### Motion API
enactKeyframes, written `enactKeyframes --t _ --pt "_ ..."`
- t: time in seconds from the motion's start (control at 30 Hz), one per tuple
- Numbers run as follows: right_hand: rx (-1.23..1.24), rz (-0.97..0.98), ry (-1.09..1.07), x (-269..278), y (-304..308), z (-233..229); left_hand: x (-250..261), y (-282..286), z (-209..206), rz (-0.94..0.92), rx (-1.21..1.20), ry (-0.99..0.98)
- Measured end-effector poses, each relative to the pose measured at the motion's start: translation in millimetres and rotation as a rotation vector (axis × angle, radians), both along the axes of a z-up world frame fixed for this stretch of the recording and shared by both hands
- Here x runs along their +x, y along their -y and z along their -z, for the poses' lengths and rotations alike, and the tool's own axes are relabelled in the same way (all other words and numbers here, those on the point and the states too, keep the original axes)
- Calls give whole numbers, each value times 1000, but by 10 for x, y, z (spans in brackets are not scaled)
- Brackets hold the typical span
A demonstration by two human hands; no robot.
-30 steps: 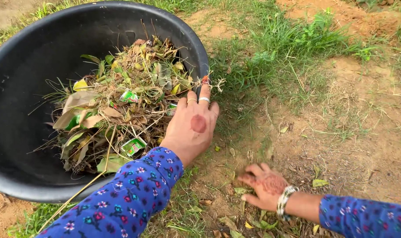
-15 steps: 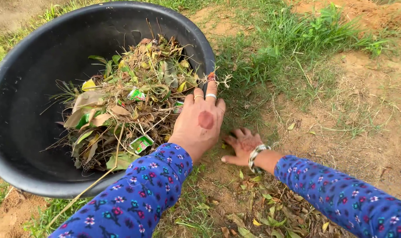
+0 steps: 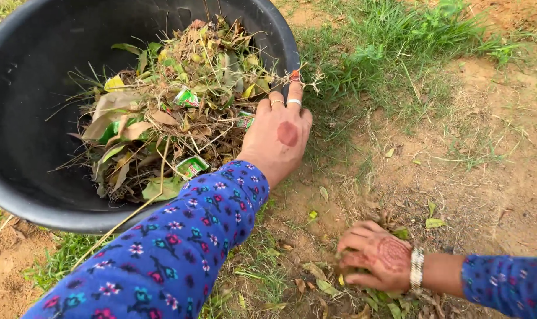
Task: The person gathers dry leaves, twigs, and small pieces of trash from the ground by hand and places them into a black plastic tub.
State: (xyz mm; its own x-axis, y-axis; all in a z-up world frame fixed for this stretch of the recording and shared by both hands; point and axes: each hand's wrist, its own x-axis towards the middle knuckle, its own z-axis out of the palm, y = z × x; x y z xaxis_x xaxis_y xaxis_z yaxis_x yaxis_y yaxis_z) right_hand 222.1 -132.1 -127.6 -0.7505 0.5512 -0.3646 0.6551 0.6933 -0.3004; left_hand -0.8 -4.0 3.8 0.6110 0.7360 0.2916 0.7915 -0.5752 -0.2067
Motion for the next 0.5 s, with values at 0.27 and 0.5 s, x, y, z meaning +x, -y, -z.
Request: enactKeyframes --t 0.27,0.5 --pt "31 -184 -298 -712 -124 -57 24 -1 7 1 7 -28" --pt "24 -340 -150 204 -11 318 11 -34 59 11 39 -16"
